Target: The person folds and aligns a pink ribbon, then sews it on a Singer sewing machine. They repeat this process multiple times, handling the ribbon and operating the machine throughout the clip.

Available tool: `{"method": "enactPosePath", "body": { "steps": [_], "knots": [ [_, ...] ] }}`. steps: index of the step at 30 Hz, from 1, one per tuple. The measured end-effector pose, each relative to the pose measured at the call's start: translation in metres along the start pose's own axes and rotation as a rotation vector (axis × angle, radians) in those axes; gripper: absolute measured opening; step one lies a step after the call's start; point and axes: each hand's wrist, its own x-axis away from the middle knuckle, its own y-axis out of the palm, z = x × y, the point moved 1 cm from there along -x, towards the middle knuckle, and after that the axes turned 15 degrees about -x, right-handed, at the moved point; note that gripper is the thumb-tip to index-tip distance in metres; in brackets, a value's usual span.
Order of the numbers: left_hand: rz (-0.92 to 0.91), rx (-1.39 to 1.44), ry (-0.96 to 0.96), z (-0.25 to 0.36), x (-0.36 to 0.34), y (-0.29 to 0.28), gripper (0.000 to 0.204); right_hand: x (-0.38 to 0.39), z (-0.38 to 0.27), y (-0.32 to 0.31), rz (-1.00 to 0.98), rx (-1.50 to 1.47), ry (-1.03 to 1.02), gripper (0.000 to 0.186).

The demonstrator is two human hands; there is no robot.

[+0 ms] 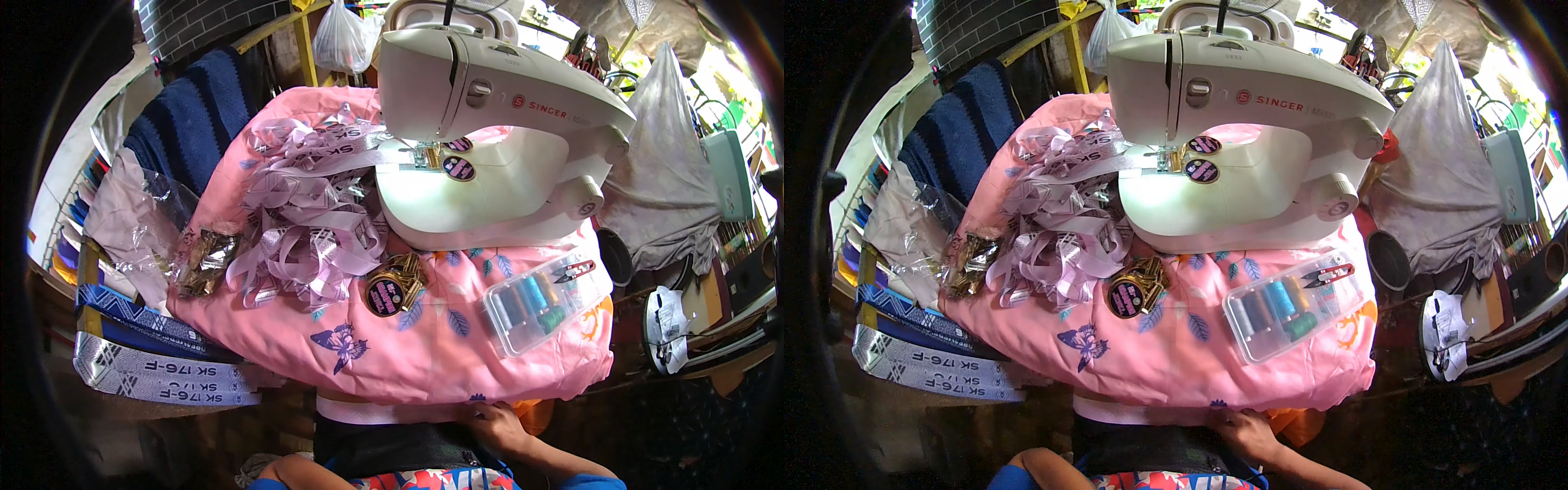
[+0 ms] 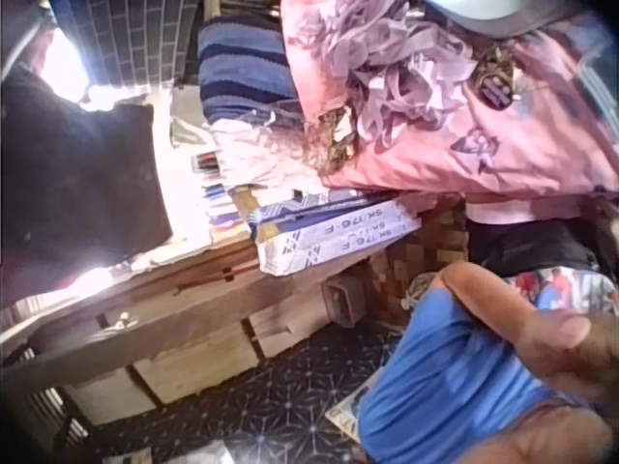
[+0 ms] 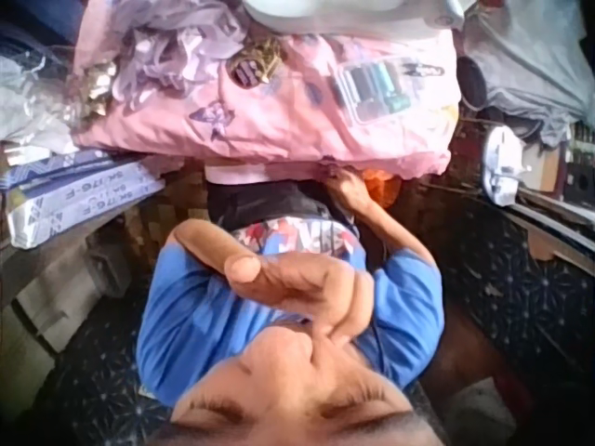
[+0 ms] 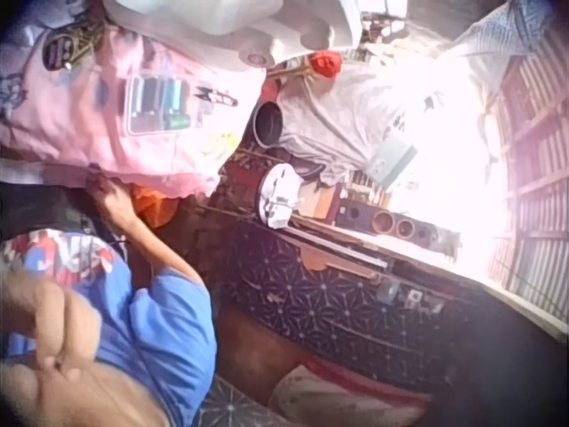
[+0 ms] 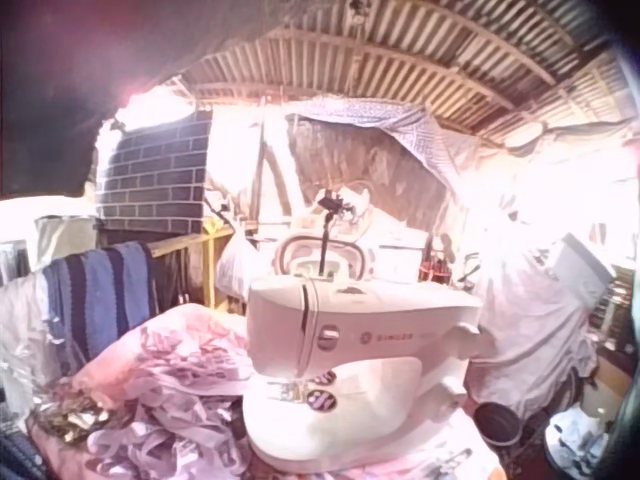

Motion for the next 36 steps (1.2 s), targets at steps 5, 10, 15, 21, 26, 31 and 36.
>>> {"method": "enactPosePath", "body": {
  "steps": [5, 10, 15, 21, 26, 31, 36],
  "knots": [
    [-0.224, -1.439, -0.288, 0.072, 0.002, -0.057, 0.048, -0.019, -0.059, -0.037, 0.098, -0.419, 0.332, 0.018],
    [-0.035, -2.014, -0.754, 0.084, 0.036, -0.093, 0.059, -0.054, -0.115, -0.1, 0.035, -0.652, 0.33, 0.02],
    [0.348, -1.195, -1.248, 0.112, 0.022, -0.086, 0.028, -0.077, -0.118, -0.146, -0.088, -0.639, 0.344, 0.022],
    [0.33, -0.877, -0.878, 0.134, -0.03, -0.06, 0.023, -0.1, -0.115, -0.137, 0.265, -0.811, 0.068, 0.015],
    [0.483, -0.865, -0.595, 0.122, -0.069, -0.029, 0.022, -0.115, -0.11, -0.095, 0.627, -0.705, -0.231, 0.025],
    [0.255, -0.744, -0.431, 0.119, -0.077, -0.033, 0.022, -0.135, -0.135, -0.083, 0.404, -1.099, -0.337, 0.032],
    [0.316, -0.569, -0.325, 0.123, -0.082, -0.029, 0.024, -0.143, -0.136, -0.073, 0.049, -0.988, -0.313, 0.031]
  ]
}}
